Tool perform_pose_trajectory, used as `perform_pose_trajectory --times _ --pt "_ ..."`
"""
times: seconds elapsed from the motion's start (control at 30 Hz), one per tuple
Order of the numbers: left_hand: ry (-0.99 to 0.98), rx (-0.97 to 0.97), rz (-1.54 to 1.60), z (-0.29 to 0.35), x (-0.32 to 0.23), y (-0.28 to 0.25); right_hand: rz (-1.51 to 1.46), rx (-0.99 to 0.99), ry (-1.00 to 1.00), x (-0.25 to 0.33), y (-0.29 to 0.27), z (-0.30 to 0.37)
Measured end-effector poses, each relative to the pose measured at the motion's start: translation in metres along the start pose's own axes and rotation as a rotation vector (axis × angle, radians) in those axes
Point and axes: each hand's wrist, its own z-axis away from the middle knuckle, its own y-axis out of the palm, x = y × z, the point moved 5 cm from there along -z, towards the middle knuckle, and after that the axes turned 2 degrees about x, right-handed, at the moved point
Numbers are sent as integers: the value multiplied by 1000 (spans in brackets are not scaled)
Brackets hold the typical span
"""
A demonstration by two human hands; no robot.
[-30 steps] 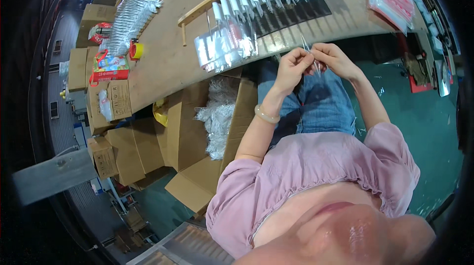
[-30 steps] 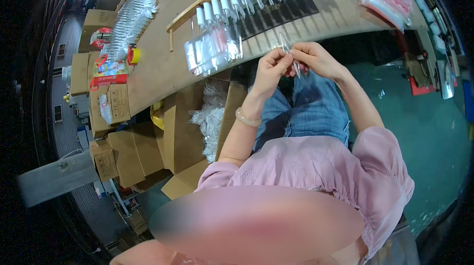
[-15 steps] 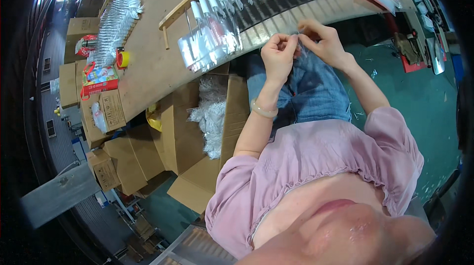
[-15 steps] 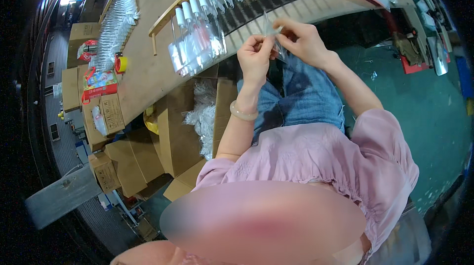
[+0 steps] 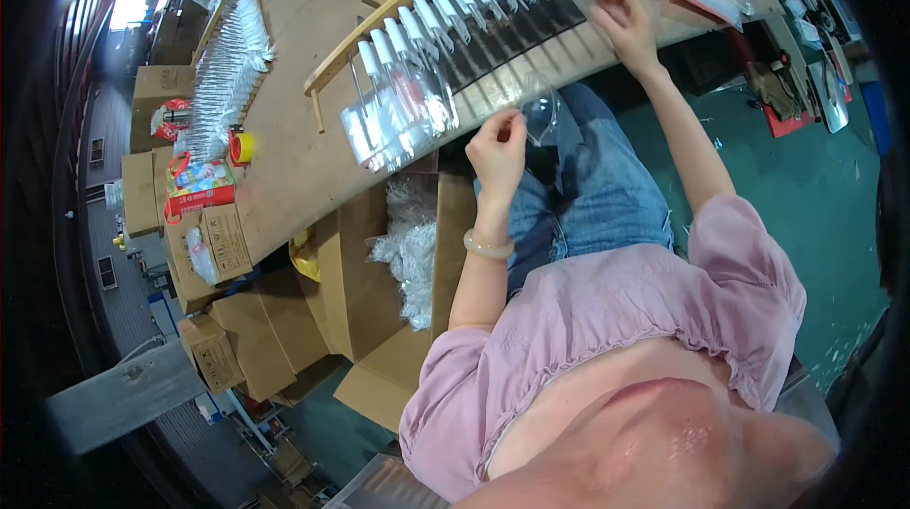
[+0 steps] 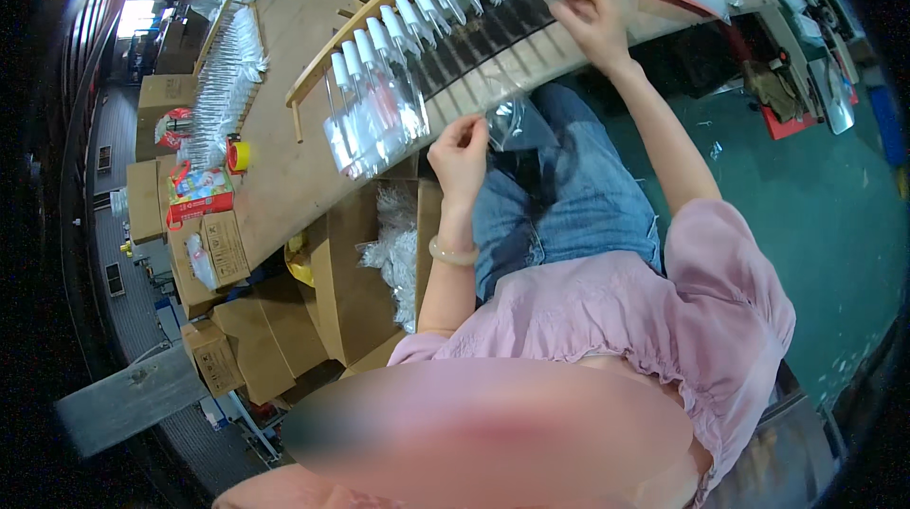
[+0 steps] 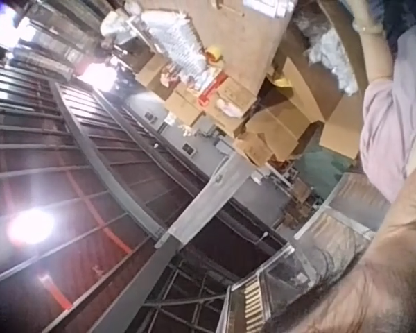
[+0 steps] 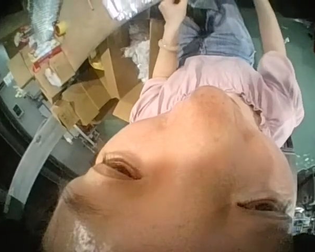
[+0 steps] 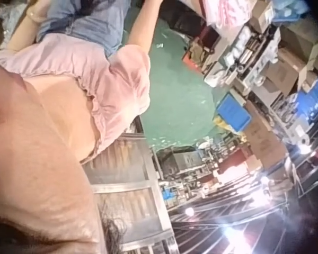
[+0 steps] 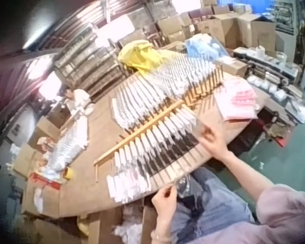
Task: Picking up individual white components from a tray and placing them into clear plastic bags.
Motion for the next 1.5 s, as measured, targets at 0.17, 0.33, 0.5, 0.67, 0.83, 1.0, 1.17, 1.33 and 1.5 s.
perform_pose_trajectory --times 0.17,0.33,0.5,0.67,0.83,1.0,1.17,1.33,1.5 --pt "-10 73 38 21 -5 4 -39 -169 -84 -37 39 -70" --pt "-74 18 72 43 3 -10 -231 -234 -73 -75 64 -94" --pt "-149 -2 157 56 18 -19 -560 -278 181 -65 70 -86" --pt "74 -1 -5 56 5 -21 5 -112 256 -23 38 -61" --pt "219 55 -107 31 -5 -11 18 -1 164 -2 -3 -9" --pt "446 92 -299 15 -18 3 -54 309 301 54 1 75" --pt "365 65 -196 15 -9 17 116 629 246 82 39 103" --pt "263 -65 -103 29 2 7 398 844 132 61 58 109" --pt "341 -124 -184 38 4 3 517 1105 564 65 83 103"
